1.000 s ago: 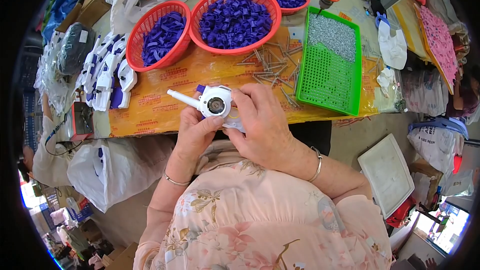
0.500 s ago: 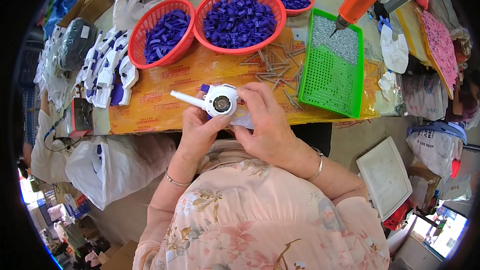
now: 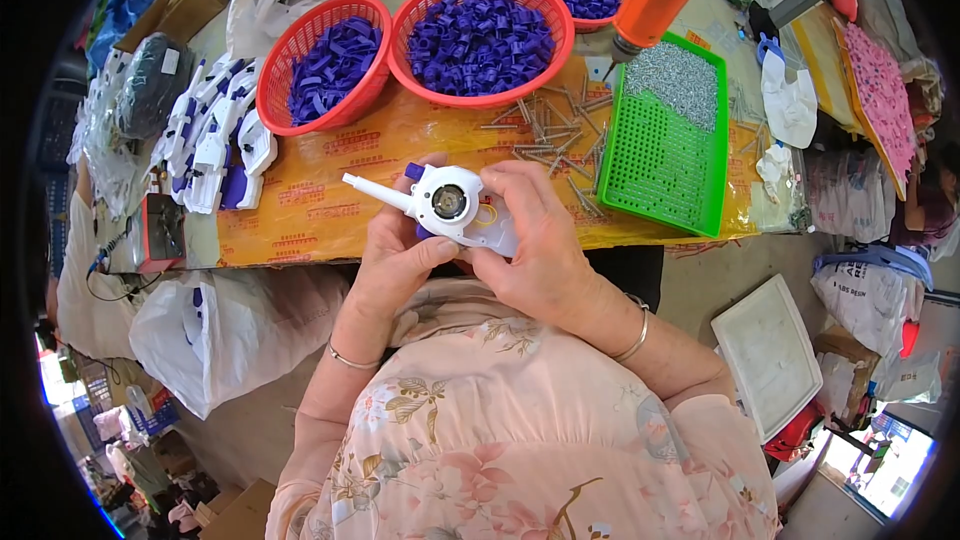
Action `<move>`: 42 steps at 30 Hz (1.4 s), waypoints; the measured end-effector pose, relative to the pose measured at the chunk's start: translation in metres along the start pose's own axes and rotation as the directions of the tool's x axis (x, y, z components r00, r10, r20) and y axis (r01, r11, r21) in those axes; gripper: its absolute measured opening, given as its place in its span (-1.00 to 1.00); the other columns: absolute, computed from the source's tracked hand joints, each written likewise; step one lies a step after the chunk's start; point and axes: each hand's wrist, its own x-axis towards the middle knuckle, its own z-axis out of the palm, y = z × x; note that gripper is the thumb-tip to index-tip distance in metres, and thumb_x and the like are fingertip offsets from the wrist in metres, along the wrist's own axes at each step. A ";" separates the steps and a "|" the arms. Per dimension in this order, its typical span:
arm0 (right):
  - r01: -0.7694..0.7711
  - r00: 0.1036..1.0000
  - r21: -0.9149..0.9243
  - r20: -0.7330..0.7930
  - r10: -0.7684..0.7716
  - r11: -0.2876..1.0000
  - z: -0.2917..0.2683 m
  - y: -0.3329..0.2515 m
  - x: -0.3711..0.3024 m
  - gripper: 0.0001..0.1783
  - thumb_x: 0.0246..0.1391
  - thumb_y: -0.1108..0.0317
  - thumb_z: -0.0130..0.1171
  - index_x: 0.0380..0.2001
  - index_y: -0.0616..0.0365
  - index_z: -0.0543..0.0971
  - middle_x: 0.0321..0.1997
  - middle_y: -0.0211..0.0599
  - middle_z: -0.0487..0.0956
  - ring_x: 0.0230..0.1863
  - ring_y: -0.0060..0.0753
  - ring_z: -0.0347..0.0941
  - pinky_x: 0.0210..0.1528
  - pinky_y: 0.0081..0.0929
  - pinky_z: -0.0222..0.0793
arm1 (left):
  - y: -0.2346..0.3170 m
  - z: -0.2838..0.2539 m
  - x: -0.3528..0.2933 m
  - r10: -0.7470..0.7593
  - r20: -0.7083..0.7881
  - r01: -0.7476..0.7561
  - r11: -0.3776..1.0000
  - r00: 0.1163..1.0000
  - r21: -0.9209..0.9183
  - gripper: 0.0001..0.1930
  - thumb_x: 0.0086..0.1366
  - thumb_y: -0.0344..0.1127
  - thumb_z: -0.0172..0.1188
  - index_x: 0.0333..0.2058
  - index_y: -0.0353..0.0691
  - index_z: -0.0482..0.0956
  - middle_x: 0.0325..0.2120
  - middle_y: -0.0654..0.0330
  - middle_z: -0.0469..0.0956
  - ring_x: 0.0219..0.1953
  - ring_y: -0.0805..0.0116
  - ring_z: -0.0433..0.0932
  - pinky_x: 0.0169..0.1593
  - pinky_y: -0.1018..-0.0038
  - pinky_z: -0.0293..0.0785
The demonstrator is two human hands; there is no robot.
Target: Assembling a plastic toy gun by fitting internal components together and applying glue with a glue gun.
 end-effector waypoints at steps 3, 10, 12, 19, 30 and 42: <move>-0.009 1.000 0.035 0.010 0.009 0.999 -0.001 0.003 -0.001 -0.40 -0.31 0.57 0.27 -0.08 0.33 0.35 -0.07 0.03 0.37 -0.04 0.00 0.37 -0.01 -0.31 0.33 | 0.002 -0.003 0.001 -0.050 0.046 0.051 0.999 0.998 -0.019 -0.28 0.04 -0.52 0.30 0.18 -0.24 0.19 -0.02 0.22 0.42 0.01 0.39 0.43 0.07 0.41 0.42; -0.021 1.000 0.063 -0.003 0.021 0.998 0.000 0.005 -0.003 -0.39 -0.31 0.54 0.32 -0.08 0.33 0.36 -0.06 0.01 0.39 -0.02 -0.02 0.36 0.01 -0.30 0.31 | -0.002 -0.007 0.001 -0.032 0.043 0.034 0.999 0.999 -0.028 -0.28 0.04 -0.52 0.30 0.19 -0.25 0.17 -0.03 0.21 0.43 0.00 0.38 0.44 0.03 0.41 0.45; -0.024 1.000 0.061 -0.005 0.024 0.998 0.000 0.006 -0.003 -0.38 -0.31 0.53 0.32 -0.07 0.33 0.36 -0.06 0.00 0.39 -0.02 -0.03 0.36 0.01 -0.30 0.30 | -0.003 -0.008 0.001 -0.047 0.037 0.049 0.997 0.998 -0.055 -0.28 0.05 -0.52 0.30 0.19 -0.25 0.17 -0.04 0.21 0.43 0.00 0.38 0.44 0.03 0.42 0.45; -0.171 0.980 0.310 -0.047 0.195 0.935 0.003 0.004 -0.003 -0.39 -0.22 0.49 0.29 -0.03 0.31 0.33 -0.06 -0.06 0.41 -0.03 -0.21 0.39 0.03 -0.36 0.31 | 0.001 -0.005 0.003 -0.089 0.068 0.095 0.993 0.994 -0.076 -0.31 0.10 -0.51 0.26 0.19 -0.30 0.14 -0.07 0.14 0.45 -0.15 0.36 0.54 -0.23 0.46 0.61; -0.116 0.987 0.104 -0.097 0.126 0.988 0.010 0.006 -0.003 -0.36 -0.23 0.45 0.32 0.00 0.27 0.34 -0.11 -0.06 0.45 -0.09 -0.15 0.47 -0.05 -0.36 0.40 | 0.001 -0.003 0.000 -0.044 0.019 0.045 0.995 0.999 -0.084 -0.35 0.15 -0.54 0.18 0.20 -0.35 0.11 -0.05 0.09 0.44 -0.11 0.32 0.52 -0.18 0.38 0.62; -0.026 0.993 0.016 -0.114 0.028 1.000 0.012 0.007 -0.004 -0.32 -0.29 0.52 0.33 0.00 0.27 0.31 -0.11 -0.05 0.43 -0.10 -0.08 0.45 -0.06 -0.34 0.40 | 0.001 0.006 -0.008 0.010 -0.154 -0.022 0.997 0.988 -0.078 -0.62 0.32 -0.44 -0.08 0.10 -0.41 0.23 -0.07 0.00 0.45 -0.07 0.19 0.53 -0.14 0.23 0.62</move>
